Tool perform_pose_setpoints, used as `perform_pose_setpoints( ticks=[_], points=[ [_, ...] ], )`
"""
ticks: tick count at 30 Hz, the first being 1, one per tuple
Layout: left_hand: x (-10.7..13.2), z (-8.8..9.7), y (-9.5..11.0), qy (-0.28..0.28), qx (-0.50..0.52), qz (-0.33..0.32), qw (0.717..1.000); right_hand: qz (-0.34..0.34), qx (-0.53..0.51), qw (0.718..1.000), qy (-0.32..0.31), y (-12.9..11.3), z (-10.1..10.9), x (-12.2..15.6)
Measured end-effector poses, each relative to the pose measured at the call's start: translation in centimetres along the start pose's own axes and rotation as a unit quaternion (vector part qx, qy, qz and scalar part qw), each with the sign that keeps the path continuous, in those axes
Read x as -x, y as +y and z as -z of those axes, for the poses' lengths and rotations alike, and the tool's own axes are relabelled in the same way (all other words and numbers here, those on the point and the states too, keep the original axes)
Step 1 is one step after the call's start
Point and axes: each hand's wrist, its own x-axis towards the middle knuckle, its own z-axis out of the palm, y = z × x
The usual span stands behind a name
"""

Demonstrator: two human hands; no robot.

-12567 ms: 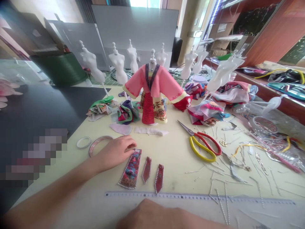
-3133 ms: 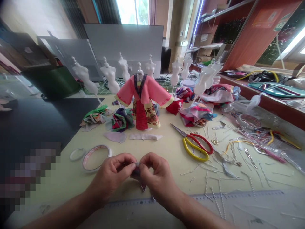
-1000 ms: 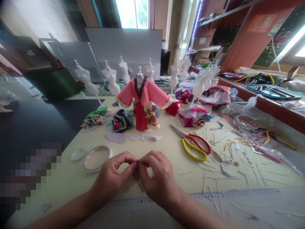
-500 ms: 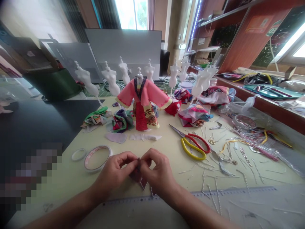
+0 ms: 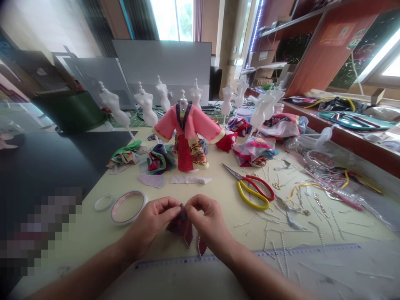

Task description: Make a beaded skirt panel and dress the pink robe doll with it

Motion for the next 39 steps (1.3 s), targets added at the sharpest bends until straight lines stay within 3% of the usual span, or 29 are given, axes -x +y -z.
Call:
perform_pose_setpoints(
  ticks=[11, 15, 20, 25, 31, 39],
  points=[
    [0.4, 0.0, 0.1, 0.015, -0.141, -0.062, 0.988, 0.165, 0.167, 0.97, 0.058, -0.3, -0.2, 0.3],
    [0.6, -0.2, 0.3, 0.025, -0.179, -0.097, 0.979, 0.184, 0.192, 0.962, 0.07, -0.2, -0.3, 0.2],
    [0.5, -0.2, 0.0, 0.009, -0.146, -0.066, 0.987, 0.097, 0.144, 0.984, 0.048, -0.4, -0.3, 0.2],
    [0.0, 0.0, -0.4, -0.011, -0.02, -0.008, 1.0, 0.015, 0.022, 1.0, 0.014, 0.4, 0.0, -0.2],
    [0.1, -0.3, -0.2, -0.011, 0.063, 0.028, 0.998, -0.055, -0.083, 0.995, -0.019, 0.7, 0.1, -0.2],
    [-0.1, -0.2, -0.4, -0.028, 0.122, 0.041, 0.991, -0.094, -0.169, 0.981, -0.034, 1.0, 0.2, -0.2]
  ],
)
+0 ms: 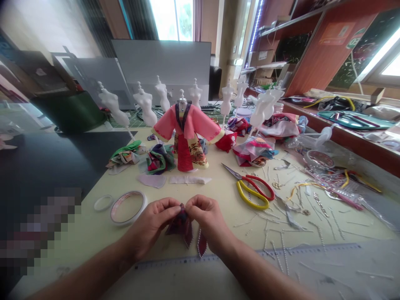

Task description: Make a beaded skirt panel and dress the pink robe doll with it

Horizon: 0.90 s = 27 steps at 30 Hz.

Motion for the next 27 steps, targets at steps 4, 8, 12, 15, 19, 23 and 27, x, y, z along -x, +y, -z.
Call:
perform_pose_setpoints(
  ticks=[4, 8, 12, 15, 19, 23, 27],
  points=[
    [-0.1, 0.3, -0.2, -0.015, 0.021, 0.006, 1.0, -0.019, -0.03, 0.999, -0.01, 0.3, 0.1, 0.0],
    [-0.1, 0.4, -0.3, -0.016, 0.031, 0.011, 0.999, -0.02, -0.036, 0.999, -0.015, 0.3, 0.0, 0.0],
    [-0.1, 0.2, -0.2, -0.006, 0.01, 0.0, 1.0, 0.025, 0.024, 0.999, 0.003, 0.0, -0.1, 0.1],
    [0.1, 0.1, 0.0, 0.004, -0.035, -0.025, 0.999, 0.074, 0.098, 0.992, 0.023, -0.3, -0.5, 0.4],
    [0.2, 0.0, 0.1, 0.018, -0.097, -0.046, 0.994, 0.11, 0.16, 0.98, 0.033, -0.8, -0.9, 0.8],
    [0.2, 0.1, 0.1, 0.034, -0.126, -0.065, 0.989, 0.097, 0.181, 0.978, 0.027, -1.0, -0.9, 1.0],
    [0.2, 0.1, 0.2, 0.038, -0.167, -0.088, 0.981, 0.083, 0.174, 0.981, 0.014, -0.9, -0.7, 1.0]
  ],
)
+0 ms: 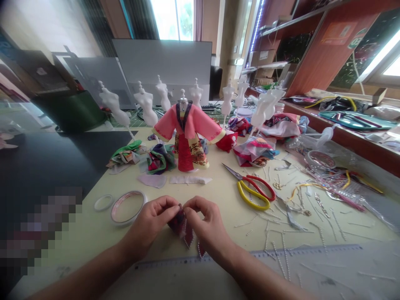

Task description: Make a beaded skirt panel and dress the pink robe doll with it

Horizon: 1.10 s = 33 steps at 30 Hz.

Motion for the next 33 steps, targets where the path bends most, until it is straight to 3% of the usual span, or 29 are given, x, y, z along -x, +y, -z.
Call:
perform_pose_setpoints(
  ticks=[13, 21, 26, 33],
  points=[
    [0.68, -0.07, 0.11, 0.018, -0.22, -0.106, 0.969, -0.041, -0.012, 0.999, -0.008, 0.25, -0.03, -0.19],
    [0.08, 0.03, -0.21, -0.039, -0.053, -0.018, 0.998, -0.057, -0.079, 0.995, -0.009, 0.73, 0.13, -0.36],
    [0.06, -0.19, -0.04, -0.04, 0.017, 0.022, 0.999, -0.072, -0.101, 0.992, -0.003, 0.62, 0.22, -0.39],
    [0.05, -0.21, 0.04, -0.02, 0.065, 0.026, 0.997, -0.066, -0.113, 0.991, -0.003, 0.55, 0.1, -0.39]
  ],
)
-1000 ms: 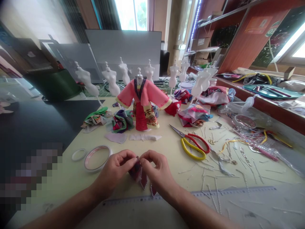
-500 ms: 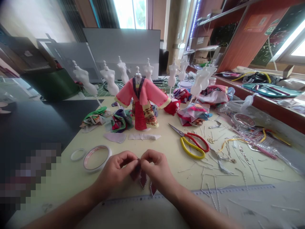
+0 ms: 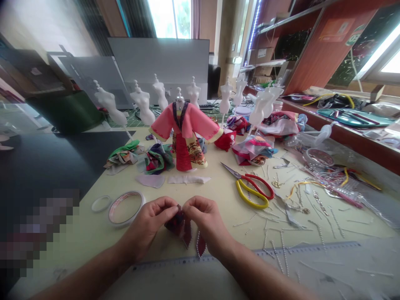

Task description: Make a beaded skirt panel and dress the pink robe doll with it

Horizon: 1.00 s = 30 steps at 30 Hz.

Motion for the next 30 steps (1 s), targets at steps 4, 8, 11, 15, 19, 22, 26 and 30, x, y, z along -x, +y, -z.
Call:
perform_pose_setpoints(
  ticks=[4, 8, 11, 15, 19, 22, 26, 30],
  points=[
    [0.03, 0.21, -0.16, 0.012, 0.007, -0.006, 1.0, 0.063, 0.04, 0.996, 0.042, -0.1, 0.12, -0.01],
    [-0.02, 0.36, -0.19, 0.002, 0.014, -0.007, 1.0, 0.064, 0.042, 0.997, 0.021, -0.18, 0.29, -0.06],
    [-0.11, 0.47, -0.09, -0.001, 0.029, -0.008, 1.0, 0.002, 0.021, 0.999, -0.032, -0.07, 0.32, -0.04],
    [-0.08, 0.64, 0.05, -0.009, 0.037, -0.01, 0.999, -0.013, -0.004, 0.999, -0.048, 0.13, 0.29, 0.09],
    [0.15, 0.6, 0.16, -0.013, 0.012, -0.016, 1.0, 0.007, 0.002, 0.999, -0.036, 0.17, 0.2, 0.28],
    [0.21, 0.46, 0.15, 0.012, -0.034, -0.025, 0.999, 0.006, 0.007, 0.999, -0.037, 0.21, 0.12, 0.33],
    [0.11, 0.39, 0.03, 0.021, -0.061, -0.024, 0.998, 0.009, 0.014, 0.999, -0.029, 0.37, 0.21, 0.31],
    [0.21, 0.33, 0.17, 0.009, -0.045, -0.014, 0.999, -0.002, 0.007, 0.999, -0.042, 0.57, 0.4, 0.4]
  ],
)
